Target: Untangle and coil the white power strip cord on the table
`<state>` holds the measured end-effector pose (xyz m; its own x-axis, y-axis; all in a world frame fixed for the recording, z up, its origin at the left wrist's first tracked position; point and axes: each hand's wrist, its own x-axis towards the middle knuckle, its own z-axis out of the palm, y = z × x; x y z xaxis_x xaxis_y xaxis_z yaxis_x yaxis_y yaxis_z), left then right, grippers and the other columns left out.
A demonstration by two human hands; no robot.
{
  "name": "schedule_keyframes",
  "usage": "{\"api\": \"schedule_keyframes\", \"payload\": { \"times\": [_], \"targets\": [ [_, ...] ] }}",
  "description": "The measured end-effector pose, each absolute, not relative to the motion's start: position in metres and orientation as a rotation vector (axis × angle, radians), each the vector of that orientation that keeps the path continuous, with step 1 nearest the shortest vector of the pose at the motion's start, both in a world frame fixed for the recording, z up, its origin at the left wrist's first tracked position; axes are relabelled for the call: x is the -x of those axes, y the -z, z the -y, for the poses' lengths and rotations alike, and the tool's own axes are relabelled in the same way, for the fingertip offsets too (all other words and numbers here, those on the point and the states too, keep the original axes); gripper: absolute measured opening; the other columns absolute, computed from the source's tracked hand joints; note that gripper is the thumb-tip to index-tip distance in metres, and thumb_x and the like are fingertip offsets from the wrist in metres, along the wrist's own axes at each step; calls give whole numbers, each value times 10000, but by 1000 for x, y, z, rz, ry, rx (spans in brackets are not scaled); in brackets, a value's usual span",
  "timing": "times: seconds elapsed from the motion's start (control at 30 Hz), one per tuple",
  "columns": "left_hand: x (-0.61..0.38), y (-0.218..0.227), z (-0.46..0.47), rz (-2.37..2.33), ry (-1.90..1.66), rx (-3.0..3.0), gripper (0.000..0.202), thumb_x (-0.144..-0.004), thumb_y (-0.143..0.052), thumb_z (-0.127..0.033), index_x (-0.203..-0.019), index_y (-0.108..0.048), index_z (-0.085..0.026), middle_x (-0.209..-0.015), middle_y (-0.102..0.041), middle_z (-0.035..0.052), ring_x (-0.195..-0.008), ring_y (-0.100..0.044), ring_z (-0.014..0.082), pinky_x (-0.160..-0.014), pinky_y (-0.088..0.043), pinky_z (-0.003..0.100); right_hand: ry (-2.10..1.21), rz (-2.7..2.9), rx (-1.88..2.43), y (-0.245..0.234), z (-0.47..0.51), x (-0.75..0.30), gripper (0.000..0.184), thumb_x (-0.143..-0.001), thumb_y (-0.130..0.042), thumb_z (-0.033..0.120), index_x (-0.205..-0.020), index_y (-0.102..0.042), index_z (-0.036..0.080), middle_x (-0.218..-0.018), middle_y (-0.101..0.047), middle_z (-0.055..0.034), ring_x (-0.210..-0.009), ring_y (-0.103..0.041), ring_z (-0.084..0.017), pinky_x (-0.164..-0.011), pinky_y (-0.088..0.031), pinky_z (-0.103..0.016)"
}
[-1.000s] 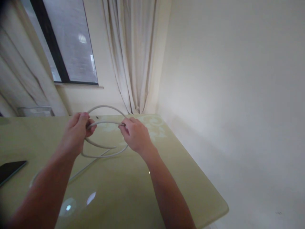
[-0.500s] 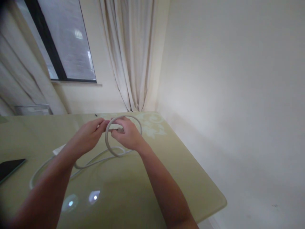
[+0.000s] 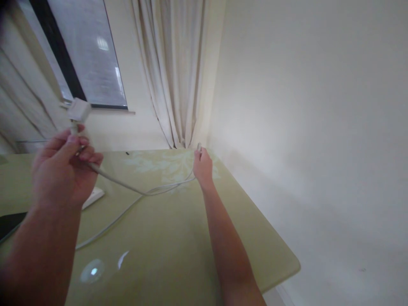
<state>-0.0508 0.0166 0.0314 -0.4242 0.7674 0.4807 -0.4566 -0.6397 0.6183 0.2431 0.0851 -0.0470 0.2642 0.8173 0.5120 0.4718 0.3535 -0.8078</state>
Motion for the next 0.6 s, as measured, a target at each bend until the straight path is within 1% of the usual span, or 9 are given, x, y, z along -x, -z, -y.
{"api": "schedule_keyframes", "payload": {
  "times": [0.1,0.17,0.2,0.23,0.3,0.37,0.43,0.5,0.6],
  "targets": [
    [47,-34,-11,-444,-2118,-1064,203,-863,-712,-37,-1037,-702,-143,-788,-636,5,-527,-454,79,-477,-368,204,-245,1246,1485,58,-97,-259,641,-973,-555,481,-1458,-534,62,-1147,-721,-211,-1100,-695,-290,-977,-540,-451],
    [41,-33,-9,-473,-2157,-1179,185,-906,-676,-45,-1054,-732,-141,-796,-649,19,-528,-459,81,-467,-351,205,-134,1262,1517,54,-94,-260,684,-944,-616,434,-1505,-500,60,-1387,-632,-281,-1354,-579,-339,-1122,-455,-527],
    [38,-33,-7,-481,-2177,-1229,174,-921,-667,-53,-1054,-744,-136,-801,-655,26,-530,-453,78,-461,-334,204,-95,1277,1488,49,-89,-256,654,-944,-625,425,-1489,-527,78,-1453,-595,-281,-1412,-533,-344,-1158,-424,-542],
    [34,-33,-6,-473,-2189,-1262,156,-928,-671,-62,-1043,-750,-131,-809,-661,34,-533,-446,75,-458,-317,207,-100,1302,1427,42,-83,-250,594,-963,-610,433,-1453,-571,100,-1471,-594,-264,-1416,-531,-335,-1166,-421,-537],
    [27,-34,-2,-410,-2186,-1269,114,-924,-704,-90,-1025,-740,-129,-801,-655,30,-528,-422,74,-461,-307,219,-236,1403,1236,29,-64,-229,478,-1034,-519,485,-1339,-667,149,-1380,-679,-198,-1303,-625,-283,-1119,-478,-471],
    [22,-36,3,-299,-2183,-1226,101,-920,-735,-131,-1014,-708,-154,-746,-612,-7,-513,-395,81,-474,-328,233,-421,1616,1017,20,-44,-201,486,-1082,-430,540,-1273,-711,192,-1272,-742,-130,-1208,-679,-227,-1076,-503,-389],
    [23,-37,3,-217,-2212,-1169,103,-938,-733,-165,-1012,-667,-194,-681,-534,-53,-506,-363,87,-487,-338,229,-515,1918,877,19,-26,-172,459,-1043,-568,547,-1363,-669,235,-1316,-730,-95,-1228,-667,-213,-1079,-480,-356],
    [28,-36,-3,-225,-2285,-1104,104,-958,-700,-157,-999,-626,-219,-662,-497,-72,-505,-348,87,-492,-329,214,-599,2193,876,24,-14,-149,466,-985,-707,485,-1370,-657,228,-1152,-771,-68,-1065,-700,-208,-972,-502,-329],
    [42,-26,-21,-473,-2321,-1014,110,-947,-641,-124,-988,-595,-215,-674,-525,-71,-507,-383,84,-513,-351,198,-726,2312,870,34,-8,-131,202,-1033,-654,330,-1174,-714,199,-883,-726,-5,-829,-651,-159,-811,-470,-269]
  ]
}}
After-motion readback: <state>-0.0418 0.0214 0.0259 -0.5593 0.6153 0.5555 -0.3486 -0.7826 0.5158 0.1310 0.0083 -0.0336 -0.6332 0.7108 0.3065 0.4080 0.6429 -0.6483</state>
